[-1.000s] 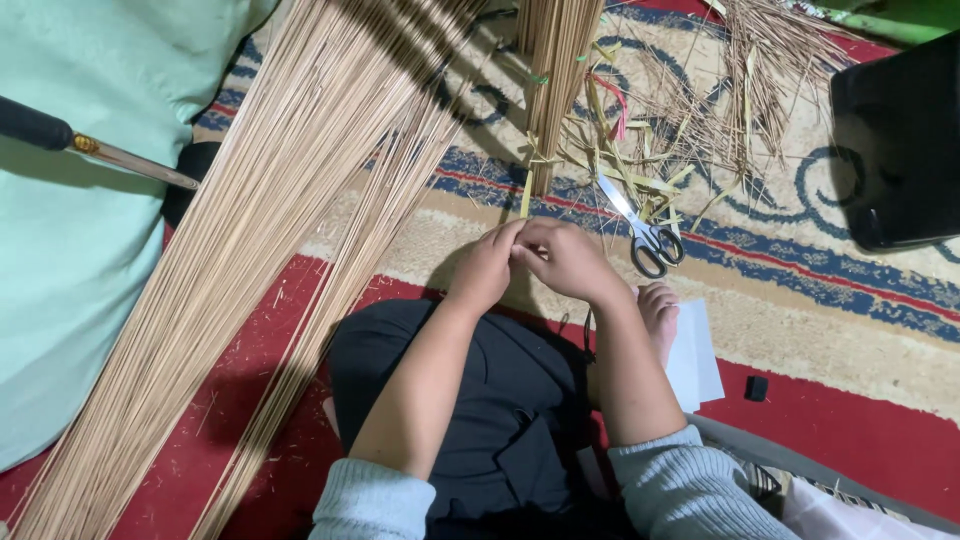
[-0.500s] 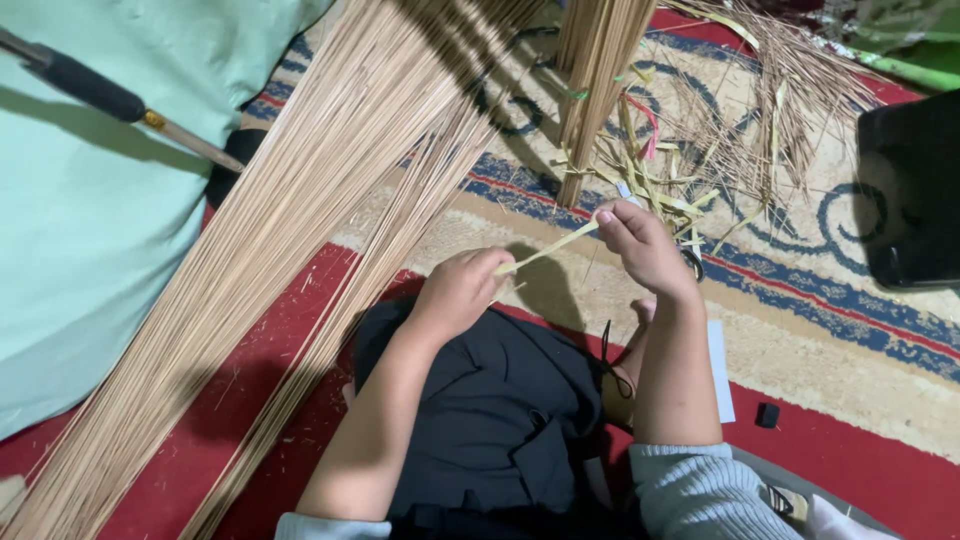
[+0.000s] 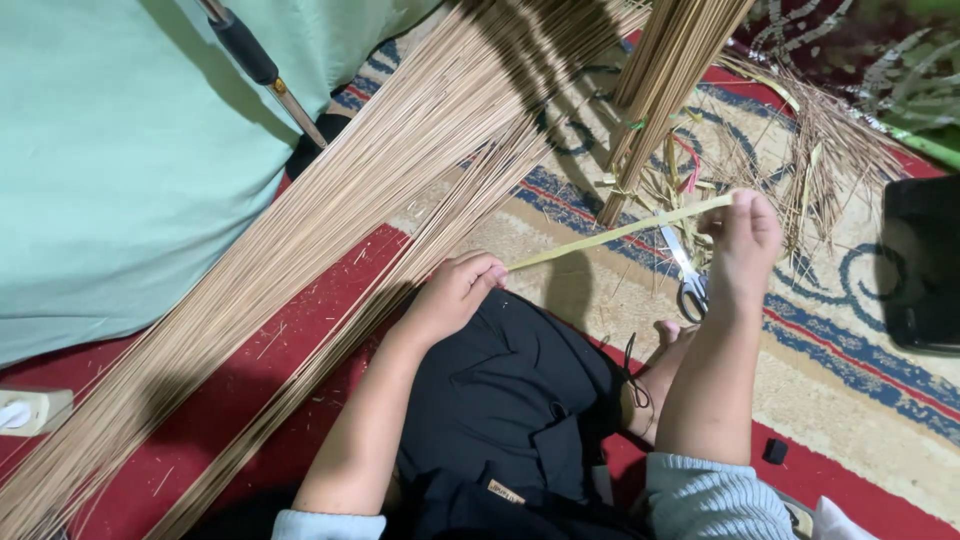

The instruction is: Gathering and aligning thin wooden sticks into a bundle while sitting on the floor.

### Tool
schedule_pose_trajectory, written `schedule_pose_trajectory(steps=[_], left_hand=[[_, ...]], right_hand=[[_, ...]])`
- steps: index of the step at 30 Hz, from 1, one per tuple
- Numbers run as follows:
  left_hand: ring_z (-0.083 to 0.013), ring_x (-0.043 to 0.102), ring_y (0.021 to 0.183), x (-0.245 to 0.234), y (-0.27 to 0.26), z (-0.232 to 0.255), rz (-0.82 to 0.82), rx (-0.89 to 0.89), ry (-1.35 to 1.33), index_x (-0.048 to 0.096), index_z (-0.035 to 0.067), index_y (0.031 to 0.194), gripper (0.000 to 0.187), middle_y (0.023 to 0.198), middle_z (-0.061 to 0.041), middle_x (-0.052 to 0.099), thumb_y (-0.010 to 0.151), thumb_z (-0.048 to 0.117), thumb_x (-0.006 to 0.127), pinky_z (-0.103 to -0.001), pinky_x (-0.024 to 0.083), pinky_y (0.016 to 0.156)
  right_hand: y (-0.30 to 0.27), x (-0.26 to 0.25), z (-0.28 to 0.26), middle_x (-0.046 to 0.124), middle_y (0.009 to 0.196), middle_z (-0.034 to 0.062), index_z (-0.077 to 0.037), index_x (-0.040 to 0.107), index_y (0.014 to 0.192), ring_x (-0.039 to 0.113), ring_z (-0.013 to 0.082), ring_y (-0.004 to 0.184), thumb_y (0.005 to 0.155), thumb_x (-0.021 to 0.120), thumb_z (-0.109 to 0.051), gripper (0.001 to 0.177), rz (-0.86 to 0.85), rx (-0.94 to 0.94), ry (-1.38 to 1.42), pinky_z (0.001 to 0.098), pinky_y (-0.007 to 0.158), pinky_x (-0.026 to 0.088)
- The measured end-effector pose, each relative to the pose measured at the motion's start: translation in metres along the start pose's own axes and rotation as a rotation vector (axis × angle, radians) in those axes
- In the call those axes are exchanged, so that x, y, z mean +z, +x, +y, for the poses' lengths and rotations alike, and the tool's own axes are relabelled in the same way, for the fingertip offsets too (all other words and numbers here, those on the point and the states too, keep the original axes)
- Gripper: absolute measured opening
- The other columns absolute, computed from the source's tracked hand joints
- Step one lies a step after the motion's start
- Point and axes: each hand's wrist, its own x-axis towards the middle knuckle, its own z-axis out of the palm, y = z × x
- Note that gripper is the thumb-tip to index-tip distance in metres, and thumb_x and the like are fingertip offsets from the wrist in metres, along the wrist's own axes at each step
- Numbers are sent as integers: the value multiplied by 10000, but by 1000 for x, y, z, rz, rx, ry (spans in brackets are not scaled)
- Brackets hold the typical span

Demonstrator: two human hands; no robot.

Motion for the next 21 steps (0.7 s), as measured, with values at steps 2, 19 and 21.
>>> schedule_pose_trajectory(steps=[2,19,21], left_hand=[[-274,667,864,9,1,-9,-43,10,-8,664,75,926,262,853,-90,649,1082,206,500,-366,513,795],[-301,579,742,62,1,-84,-31,-65,447,644,24,907,255,903,-107,585,1069,204,563,-411,446,631],[-378,590,742,70,6,-106,55,-188,623,656,60,884,311,902,-93,551,1050,312,583,-530,457,620]], right_hand=[[0,-4,-34,547,771,6,-119,598,1003,569,136,734,1143,567,-259,201,27,30,126,274,706,521],[90,-157,-100,782,1273,137,33,732,1343,779,193,1140,1131,646,-102,265,-117,122,1186,241,1100,664],[85,-139,-127,754,1211,94,-21,712,1273,762,172,1099,1107,639,-184,244,-79,58,945,240,1069,648]])
